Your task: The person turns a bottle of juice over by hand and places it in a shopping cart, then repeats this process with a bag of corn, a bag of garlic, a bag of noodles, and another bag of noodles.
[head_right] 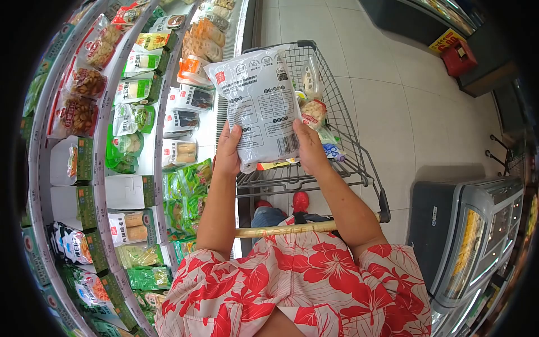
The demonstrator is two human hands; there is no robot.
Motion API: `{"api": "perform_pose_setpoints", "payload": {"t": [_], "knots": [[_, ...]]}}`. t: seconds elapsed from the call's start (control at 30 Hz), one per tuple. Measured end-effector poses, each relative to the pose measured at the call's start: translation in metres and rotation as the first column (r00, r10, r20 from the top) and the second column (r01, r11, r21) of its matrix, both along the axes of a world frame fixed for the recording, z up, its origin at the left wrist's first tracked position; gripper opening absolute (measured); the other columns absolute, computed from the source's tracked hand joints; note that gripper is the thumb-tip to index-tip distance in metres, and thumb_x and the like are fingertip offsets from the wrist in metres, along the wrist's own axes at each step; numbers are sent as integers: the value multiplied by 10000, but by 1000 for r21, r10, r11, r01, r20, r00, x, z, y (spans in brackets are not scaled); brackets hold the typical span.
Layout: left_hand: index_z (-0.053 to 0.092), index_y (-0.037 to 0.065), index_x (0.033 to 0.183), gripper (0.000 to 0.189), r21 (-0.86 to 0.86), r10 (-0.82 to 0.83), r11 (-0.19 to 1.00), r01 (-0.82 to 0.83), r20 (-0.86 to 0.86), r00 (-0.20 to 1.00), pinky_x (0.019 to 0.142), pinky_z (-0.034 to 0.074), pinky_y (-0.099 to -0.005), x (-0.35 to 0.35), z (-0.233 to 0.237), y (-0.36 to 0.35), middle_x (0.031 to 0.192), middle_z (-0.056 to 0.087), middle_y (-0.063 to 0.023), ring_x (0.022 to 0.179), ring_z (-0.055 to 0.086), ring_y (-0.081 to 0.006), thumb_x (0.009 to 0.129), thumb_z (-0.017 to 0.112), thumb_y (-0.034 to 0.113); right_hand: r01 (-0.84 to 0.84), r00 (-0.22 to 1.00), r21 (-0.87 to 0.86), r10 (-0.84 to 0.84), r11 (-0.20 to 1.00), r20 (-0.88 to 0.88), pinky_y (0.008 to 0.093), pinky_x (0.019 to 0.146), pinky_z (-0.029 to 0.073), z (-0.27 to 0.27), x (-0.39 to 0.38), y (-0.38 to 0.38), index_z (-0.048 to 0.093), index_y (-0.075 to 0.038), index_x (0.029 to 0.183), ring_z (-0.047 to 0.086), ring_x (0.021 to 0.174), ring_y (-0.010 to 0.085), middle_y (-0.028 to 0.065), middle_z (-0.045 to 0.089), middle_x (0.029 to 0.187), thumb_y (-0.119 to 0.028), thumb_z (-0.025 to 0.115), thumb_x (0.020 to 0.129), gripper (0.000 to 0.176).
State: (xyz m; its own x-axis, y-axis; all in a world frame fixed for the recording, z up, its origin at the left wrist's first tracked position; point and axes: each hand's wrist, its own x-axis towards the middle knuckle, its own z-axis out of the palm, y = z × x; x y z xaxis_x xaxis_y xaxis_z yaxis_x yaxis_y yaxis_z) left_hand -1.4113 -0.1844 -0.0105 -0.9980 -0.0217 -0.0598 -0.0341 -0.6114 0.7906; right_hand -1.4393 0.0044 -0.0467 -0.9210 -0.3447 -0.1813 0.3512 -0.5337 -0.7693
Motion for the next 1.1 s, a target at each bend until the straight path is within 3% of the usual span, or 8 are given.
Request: {"api": "perform_pose_setpoints", "payload": {"t": [0.17,0.3,0.47,0.67,0.83,0.97,1.0,1.1], "knots": [[434,9,1305,440,-58,19,998,-19,0,1000,896,466,-298,-4,-3,-1,1178,583,-85,1041,568,-156,933,570,201,-30,987,61,39,998,-154,312,933,435,16,7,2,489,50,1230,551,1036,155,99,585,1166,-275,625,906,479],[478,-14,1257,388,-406,108,904,-131,-78,991,916,426,-294,-7,-1,-1,1154,594,-69,1036,547,-136,935,565,184,73,944,185,-9,980,-329,315,905,449,18,9,0,467,42,1236,566,1020,167,101,593,1136,-174,704,821,524],[502,-17,1179,355,-222,155,961,-163,-57,986,897,431,-275,-3,-3,6,1091,618,-94,992,570,-133,900,624,165,145,921,180,-67,973,-383,328,941,427,15,17,-5,421,32,1282,547,1066,176,110,576,1168,-150,726,766,626],[519,-25,1180,449,-304,257,885,-352,-311,915,873,442,-288,7,-8,8,1086,597,-85,984,562,-142,852,691,229,54,932,192,19,980,-361,331,956,418,7,18,1,390,31,1304,530,1092,179,110,559,1189,-120,720,761,653],[486,-28,1236,514,-361,217,881,-307,-269,938,913,428,-314,1,-12,10,1112,578,-91,1022,555,-170,844,695,232,169,906,208,-69,963,-417,329,946,427,0,19,-2,394,40,1288,540,1068,178,114,566,1166,-78,695,756,623],[306,-23,1369,760,-727,245,560,-397,-313,918,1016,353,-402,0,-14,19,1368,336,-182,1246,386,-271,813,717,293,328,895,271,-205,905,-397,333,918,452,14,28,-18,422,44,1254,572,1026,190,127,586,1144,-50,658,784,534],[188,-34,1416,978,-732,178,602,-319,-267,947,1055,300,-427,-1,-18,19,1415,241,-214,1311,299,-310,754,753,411,361,879,296,-217,885,-424,344,895,465,13,28,-21,438,39,1271,586,1022,212,134,590,1146,-60,674,782,552],[108,-24,1444,1096,-742,15,605,-290,-353,935,1095,233,-417,2,-25,33,1451,215,-196,1338,264,-294,727,746,506,487,741,511,-26,709,-671,344,870,475,13,27,-22,447,23,1303,605,996,252,142,589,1146,-75,699,769,598]]}}
